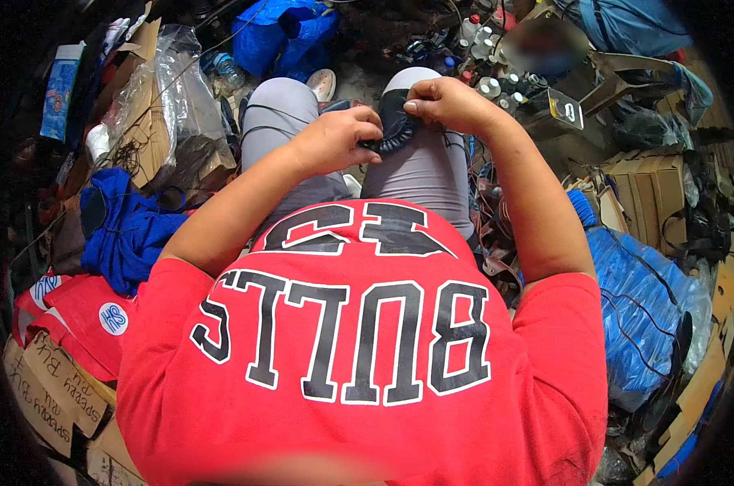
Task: The recorder is hand-stitching or sewing a black leather shoe component using a needle and thread.
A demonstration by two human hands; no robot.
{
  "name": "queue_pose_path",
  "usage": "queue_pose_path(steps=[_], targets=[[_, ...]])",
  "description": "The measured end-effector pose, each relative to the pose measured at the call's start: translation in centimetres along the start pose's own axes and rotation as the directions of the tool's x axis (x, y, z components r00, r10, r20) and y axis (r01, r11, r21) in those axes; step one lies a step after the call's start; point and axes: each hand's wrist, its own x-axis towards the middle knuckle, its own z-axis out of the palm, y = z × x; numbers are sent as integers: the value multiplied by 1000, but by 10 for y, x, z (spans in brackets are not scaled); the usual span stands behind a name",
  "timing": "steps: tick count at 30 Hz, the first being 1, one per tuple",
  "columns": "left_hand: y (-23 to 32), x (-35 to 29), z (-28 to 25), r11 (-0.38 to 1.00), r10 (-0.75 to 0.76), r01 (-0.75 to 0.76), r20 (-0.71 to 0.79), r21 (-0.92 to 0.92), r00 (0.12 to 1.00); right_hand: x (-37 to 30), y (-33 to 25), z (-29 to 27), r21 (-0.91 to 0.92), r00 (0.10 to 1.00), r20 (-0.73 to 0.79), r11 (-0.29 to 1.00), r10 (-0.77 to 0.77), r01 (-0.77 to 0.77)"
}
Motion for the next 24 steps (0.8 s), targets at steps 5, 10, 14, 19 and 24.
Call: queue_pose_path(steps=[5,10,14,19,24], targets=[[-17,-17,4,990,27,-47,-143,-136,989,5,1,6,91,999,34,995,36,-39],[-23,-34,-26,875,-259,192,-96,-445,961,5,-8,21,-137,981,-164,987,-104,82],[-30,-14,-42,862,-296,146,-248,-486,922,3,-21,23,86,934,-356,996,20,11],[-39,30,-25,676,-293,241,46,-697,955,6,-36,27,40,991,-121,998,49,-45],[-60,50,-19,668,-234,367,286,-647,929,-5,-49,12,-146,999,-11,989,-31,29]])
